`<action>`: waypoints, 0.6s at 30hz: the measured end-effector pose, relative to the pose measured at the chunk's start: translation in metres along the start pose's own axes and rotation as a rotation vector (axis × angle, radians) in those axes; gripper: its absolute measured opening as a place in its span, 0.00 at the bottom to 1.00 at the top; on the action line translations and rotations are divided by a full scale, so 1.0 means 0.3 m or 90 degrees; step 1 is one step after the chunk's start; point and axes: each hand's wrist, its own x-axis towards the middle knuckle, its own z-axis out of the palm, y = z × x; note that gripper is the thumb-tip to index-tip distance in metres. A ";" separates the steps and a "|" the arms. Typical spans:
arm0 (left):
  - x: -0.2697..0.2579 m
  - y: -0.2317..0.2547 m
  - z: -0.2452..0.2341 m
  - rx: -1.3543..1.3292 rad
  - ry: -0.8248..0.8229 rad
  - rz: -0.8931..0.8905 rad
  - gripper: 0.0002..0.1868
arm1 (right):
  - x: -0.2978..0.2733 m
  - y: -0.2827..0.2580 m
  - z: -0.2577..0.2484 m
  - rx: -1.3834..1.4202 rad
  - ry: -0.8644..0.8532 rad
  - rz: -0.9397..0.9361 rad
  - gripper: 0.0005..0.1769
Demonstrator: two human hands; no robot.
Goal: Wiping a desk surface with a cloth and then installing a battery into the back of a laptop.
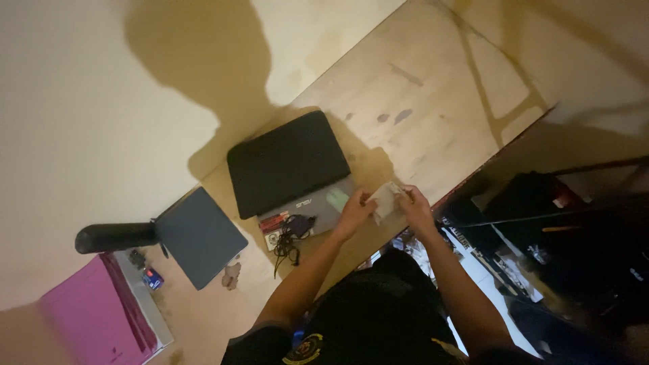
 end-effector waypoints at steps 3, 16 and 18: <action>0.125 -0.075 0.037 0.100 0.022 -0.005 0.32 | 0.061 0.005 -0.065 -0.087 0.033 -0.025 0.18; 0.482 0.079 0.108 0.223 0.088 0.024 0.34 | 0.469 -0.033 -0.236 -0.407 0.271 -0.192 0.25; 0.498 0.162 0.108 0.322 0.111 0.001 0.34 | 0.390 -0.202 -0.093 -0.601 0.041 -0.324 0.35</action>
